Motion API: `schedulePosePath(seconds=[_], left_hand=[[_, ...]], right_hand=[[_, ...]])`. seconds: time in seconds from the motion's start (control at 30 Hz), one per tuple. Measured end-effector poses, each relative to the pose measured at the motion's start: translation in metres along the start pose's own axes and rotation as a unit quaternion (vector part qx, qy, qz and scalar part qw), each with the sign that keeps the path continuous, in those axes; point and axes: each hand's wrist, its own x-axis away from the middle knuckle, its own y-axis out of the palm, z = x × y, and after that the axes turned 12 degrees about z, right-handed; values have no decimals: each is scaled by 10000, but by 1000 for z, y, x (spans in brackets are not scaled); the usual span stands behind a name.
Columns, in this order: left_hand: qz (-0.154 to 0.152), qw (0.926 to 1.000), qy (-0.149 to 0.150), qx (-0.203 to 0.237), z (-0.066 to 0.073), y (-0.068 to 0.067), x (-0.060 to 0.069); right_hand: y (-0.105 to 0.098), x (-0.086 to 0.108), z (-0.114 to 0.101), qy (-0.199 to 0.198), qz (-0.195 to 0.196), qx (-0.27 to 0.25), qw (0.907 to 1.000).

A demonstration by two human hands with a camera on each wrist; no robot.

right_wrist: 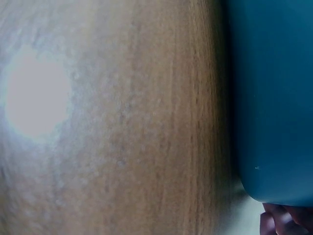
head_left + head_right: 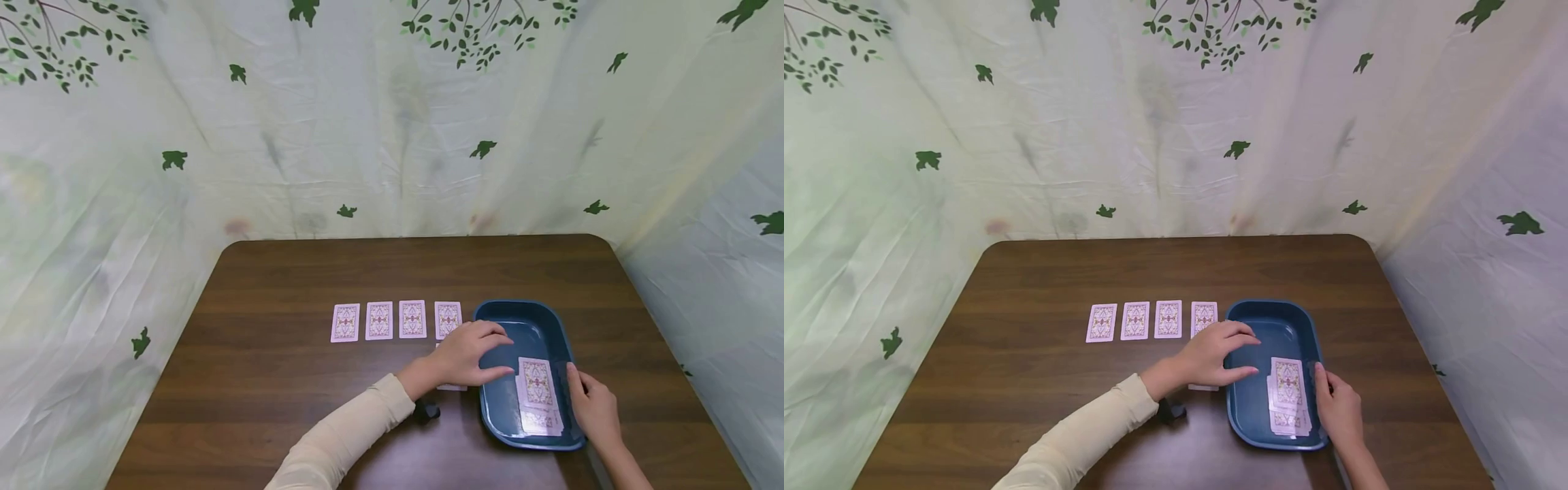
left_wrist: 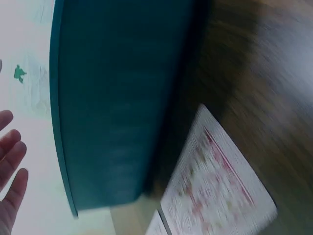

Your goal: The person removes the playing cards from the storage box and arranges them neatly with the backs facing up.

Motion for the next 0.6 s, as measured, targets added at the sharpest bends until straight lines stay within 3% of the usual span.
schedulePosePath(seconds=[0.27,0.47,0.6], left_hand=[[-623,9977,-273,-15,7,22,-18],[-1372,9879,-721,81,13,36,-28],[-1599,9846,-708,-48,17,46,-31]], right_hand=[[1,0,1,-54,-19,-54,10000],[2,0,2,-40,-58,-33,10000],[1,0,2,-104,-20,-68,9999]])
